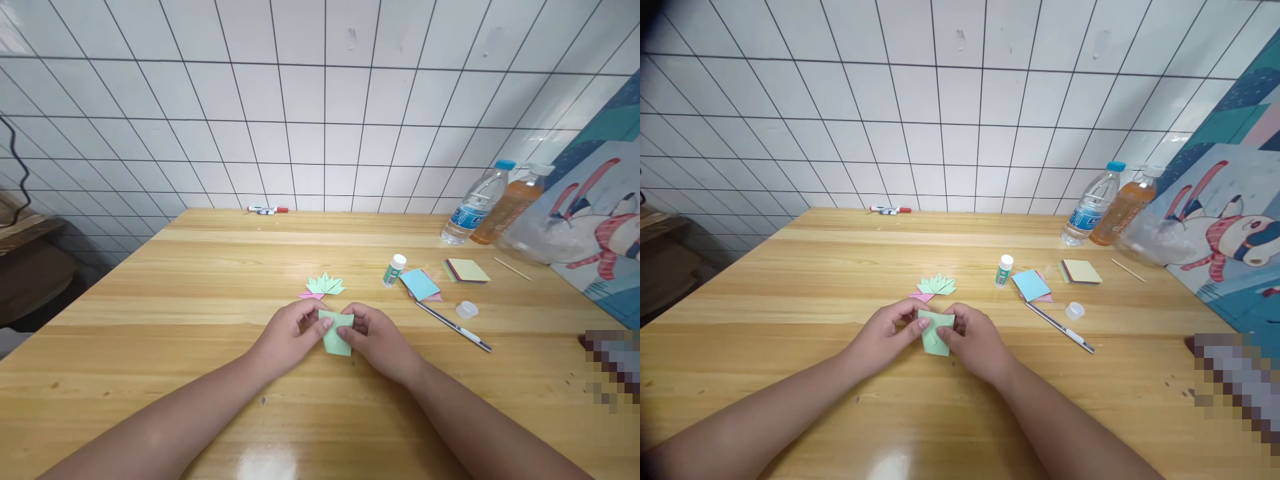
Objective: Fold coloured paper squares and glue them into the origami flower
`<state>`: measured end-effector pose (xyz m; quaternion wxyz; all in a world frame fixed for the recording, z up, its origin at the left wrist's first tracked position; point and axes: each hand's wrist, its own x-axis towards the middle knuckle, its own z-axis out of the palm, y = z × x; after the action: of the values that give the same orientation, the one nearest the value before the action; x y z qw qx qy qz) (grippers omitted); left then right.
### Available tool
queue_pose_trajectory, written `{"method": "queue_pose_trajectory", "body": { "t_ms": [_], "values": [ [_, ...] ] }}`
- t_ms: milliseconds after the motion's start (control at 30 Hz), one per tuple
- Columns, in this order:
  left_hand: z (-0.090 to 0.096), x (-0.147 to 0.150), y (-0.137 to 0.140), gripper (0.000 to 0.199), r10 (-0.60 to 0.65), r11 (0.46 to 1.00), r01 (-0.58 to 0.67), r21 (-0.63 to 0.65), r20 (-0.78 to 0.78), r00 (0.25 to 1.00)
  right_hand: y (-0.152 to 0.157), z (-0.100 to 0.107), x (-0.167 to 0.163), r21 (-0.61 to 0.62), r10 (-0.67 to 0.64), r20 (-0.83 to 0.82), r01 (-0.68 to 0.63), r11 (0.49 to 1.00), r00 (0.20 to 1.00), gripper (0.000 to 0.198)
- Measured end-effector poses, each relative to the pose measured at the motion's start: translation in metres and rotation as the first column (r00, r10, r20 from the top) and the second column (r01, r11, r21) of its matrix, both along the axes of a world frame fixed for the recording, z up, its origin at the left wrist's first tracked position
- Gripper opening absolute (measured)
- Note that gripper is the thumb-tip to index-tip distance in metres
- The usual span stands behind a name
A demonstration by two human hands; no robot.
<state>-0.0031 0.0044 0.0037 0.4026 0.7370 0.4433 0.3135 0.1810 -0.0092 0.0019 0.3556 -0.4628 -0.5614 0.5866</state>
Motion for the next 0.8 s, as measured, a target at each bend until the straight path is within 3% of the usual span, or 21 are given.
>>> {"method": "queue_pose_trajectory", "body": {
  "t_ms": [167,333,433,567,800],
  "values": [
    [-0.0014,-0.0016,0.0035,0.031,-0.027,0.995,0.027,-0.095,-0.007,1.000,0.0013,0.0011,0.0034,0.173,-0.101,0.203,0.065,0.983,0.974,0.016],
    [-0.0009,-0.0005,0.0045,0.033,0.023,0.984,-0.014,-0.180,0.046,0.999,0.0004,0.0000,0.0003,0.173,-0.112,0.080,0.096,0.980,0.991,0.023],
    [-0.0008,0.0001,0.0043,0.034,0.022,0.970,0.000,-0.244,0.087,0.996,-0.0007,-0.0009,-0.0007,0.212,-0.128,0.114,0.102,0.972,0.985,0.025],
    [-0.0008,-0.0003,0.0050,0.035,-0.047,0.975,0.057,-0.215,0.051,0.998,-0.0003,0.0007,0.0017,0.164,-0.132,0.068,0.119,0.979,0.989,0.025],
    [0.0002,-0.0066,0.0101,0.034,-0.096,0.895,0.206,-0.396,0.280,0.955,0.0014,0.0010,0.0035,0.039,-0.076,-0.062,0.079,0.996,0.995,0.023]
  ]
}}
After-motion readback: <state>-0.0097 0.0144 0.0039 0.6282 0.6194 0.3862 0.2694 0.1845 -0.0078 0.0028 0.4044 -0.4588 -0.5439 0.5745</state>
